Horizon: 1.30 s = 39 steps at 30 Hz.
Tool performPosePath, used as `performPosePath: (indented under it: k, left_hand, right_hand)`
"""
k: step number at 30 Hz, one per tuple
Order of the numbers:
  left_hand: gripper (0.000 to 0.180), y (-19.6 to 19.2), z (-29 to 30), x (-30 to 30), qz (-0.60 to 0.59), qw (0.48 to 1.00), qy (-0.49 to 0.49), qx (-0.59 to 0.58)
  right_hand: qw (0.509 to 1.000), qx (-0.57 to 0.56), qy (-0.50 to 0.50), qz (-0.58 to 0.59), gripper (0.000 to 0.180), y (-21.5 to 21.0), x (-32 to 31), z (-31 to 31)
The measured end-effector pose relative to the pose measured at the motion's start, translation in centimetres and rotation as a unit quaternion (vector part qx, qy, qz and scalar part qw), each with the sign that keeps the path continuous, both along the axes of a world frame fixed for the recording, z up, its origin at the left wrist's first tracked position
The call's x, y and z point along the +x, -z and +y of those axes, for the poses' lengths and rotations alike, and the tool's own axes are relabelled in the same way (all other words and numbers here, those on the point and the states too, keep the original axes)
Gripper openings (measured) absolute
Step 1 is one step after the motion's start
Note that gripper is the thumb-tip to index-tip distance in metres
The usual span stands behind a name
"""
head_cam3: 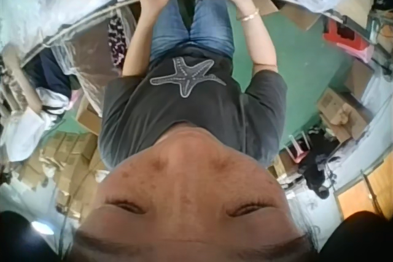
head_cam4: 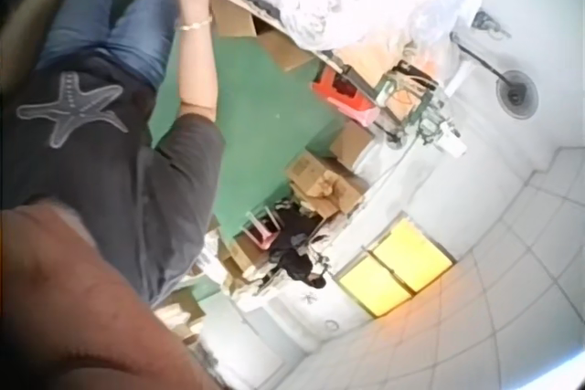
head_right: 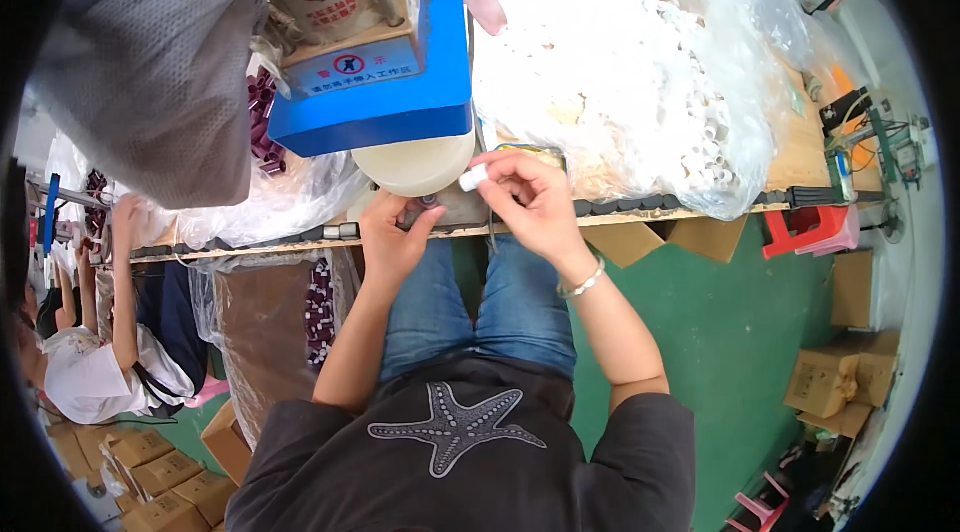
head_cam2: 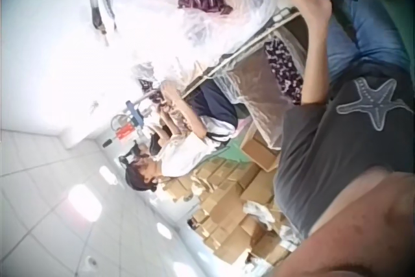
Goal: The person assembles cylindrical components by applying grease to small parts from a dish, fitting them into sleeves, pressing them together with a benchtop press, and placing the assembled items into a storage container.
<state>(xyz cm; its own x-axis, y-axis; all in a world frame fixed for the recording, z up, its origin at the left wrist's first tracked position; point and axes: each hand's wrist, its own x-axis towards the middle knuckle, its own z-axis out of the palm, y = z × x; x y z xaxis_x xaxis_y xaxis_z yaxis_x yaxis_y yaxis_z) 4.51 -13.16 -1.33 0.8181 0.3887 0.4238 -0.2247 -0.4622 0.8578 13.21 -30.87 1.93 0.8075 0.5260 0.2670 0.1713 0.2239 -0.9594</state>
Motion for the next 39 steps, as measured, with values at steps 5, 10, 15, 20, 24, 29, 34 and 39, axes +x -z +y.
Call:
performPosePath:
  k: [5,10,15,20,24,29,34,39]
  left_hand:
    - [0.027,0.3,-0.2,0.1,0.032,0.999,0.005,-0.011]
    - [0.026,-0.6,0.5,0.0,0.046,0.998,0.016,0.041]
    - [0.029,0.0,0.6,0.1,-0.005,0.997,0.019,0.075]
    - [0.030,0.0,0.7,0.3,-0.016,0.997,0.016,0.076]
    - [0.036,0.4,1.2,-0.2,0.005,0.995,0.025,0.097]
    - [0.051,-0.6,1.8,-3.5,-0.046,0.990,-0.045,0.122]
    - [0.046,1.6,2.8,-4.8,-0.042,0.989,-0.056,0.134]
    - [0.040,0.2,0.6,-1.9,-0.019,0.991,-0.050,0.123]
  right_hand:
    - [1.000,-0.003,-0.022,-0.020,0.008,-0.3,-0.2,2.3]
    - [0.999,0.007,-0.009,-0.030,0.016,0.2,-0.5,4.0]
    - [0.999,-0.019,0.020,-0.025,0.025,0.4,-1.4,4.6]
    - [0.994,-0.083,0.014,-0.062,0.030,1.0,-0.9,4.4]
    - [0.985,-0.149,0.002,-0.086,0.050,1.6,-0.7,3.4]
    - [0.998,-0.036,0.048,-0.033,0.062,3.8,-2.8,-2.7]
    - [0.992,-0.061,0.109,0.014,0.041,4.4,-3.8,-8.0]
    - [0.937,-0.173,0.284,-0.110,0.014,2.6,3.4,-8.3]
